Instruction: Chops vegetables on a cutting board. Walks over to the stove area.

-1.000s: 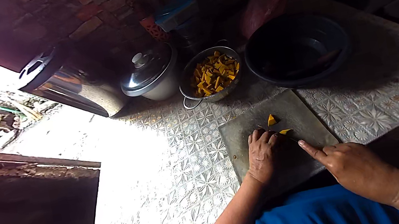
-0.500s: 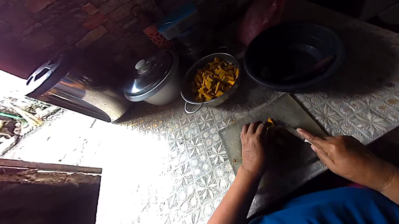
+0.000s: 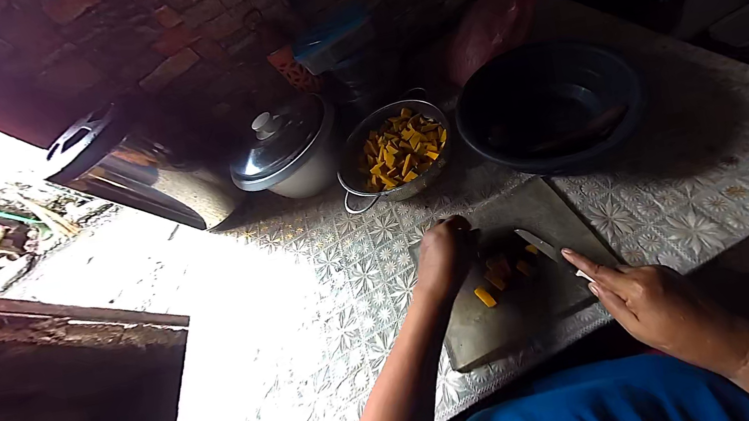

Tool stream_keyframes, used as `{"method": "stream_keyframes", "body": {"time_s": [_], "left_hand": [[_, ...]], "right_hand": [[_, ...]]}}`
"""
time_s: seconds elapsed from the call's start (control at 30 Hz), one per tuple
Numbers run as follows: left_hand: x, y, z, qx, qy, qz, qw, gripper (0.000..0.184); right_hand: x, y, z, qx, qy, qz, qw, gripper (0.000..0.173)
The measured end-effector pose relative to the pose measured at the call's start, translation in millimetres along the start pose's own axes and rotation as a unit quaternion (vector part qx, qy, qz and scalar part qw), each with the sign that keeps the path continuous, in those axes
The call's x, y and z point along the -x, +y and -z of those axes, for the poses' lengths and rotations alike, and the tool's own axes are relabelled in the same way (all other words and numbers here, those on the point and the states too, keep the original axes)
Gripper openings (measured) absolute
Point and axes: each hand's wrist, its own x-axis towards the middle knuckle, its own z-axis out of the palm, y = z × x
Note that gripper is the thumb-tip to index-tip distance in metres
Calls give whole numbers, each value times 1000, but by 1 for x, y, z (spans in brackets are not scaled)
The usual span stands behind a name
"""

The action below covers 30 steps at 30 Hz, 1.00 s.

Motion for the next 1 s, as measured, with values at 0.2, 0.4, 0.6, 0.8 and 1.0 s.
{"method": "stream_keyframes", "body": {"time_s": [0.2, 0.4, 0.6, 0.8, 1.0], "left_hand": [[73, -36, -11, 30, 8, -92, 995, 19], [110, -42, -40, 71, 65, -67, 993, 41], [123, -60, -60, 70, 181, -90, 977, 19], [122, -65, -66, 92, 205, -103, 969, 10], [120, -66, -68, 107, 208, -111, 966, 7]], "right_hand": [[4, -16, -10, -31, -43, 36, 998, 46], [1, -32, -22, -38, -84, 102, 991, 47], [-6, -42, -26, -34, -117, 151, 981, 47], [-13, -50, -27, -5, -135, 174, 975, 48], [-20, -56, -22, 13, -205, 173, 963, 54]]}}
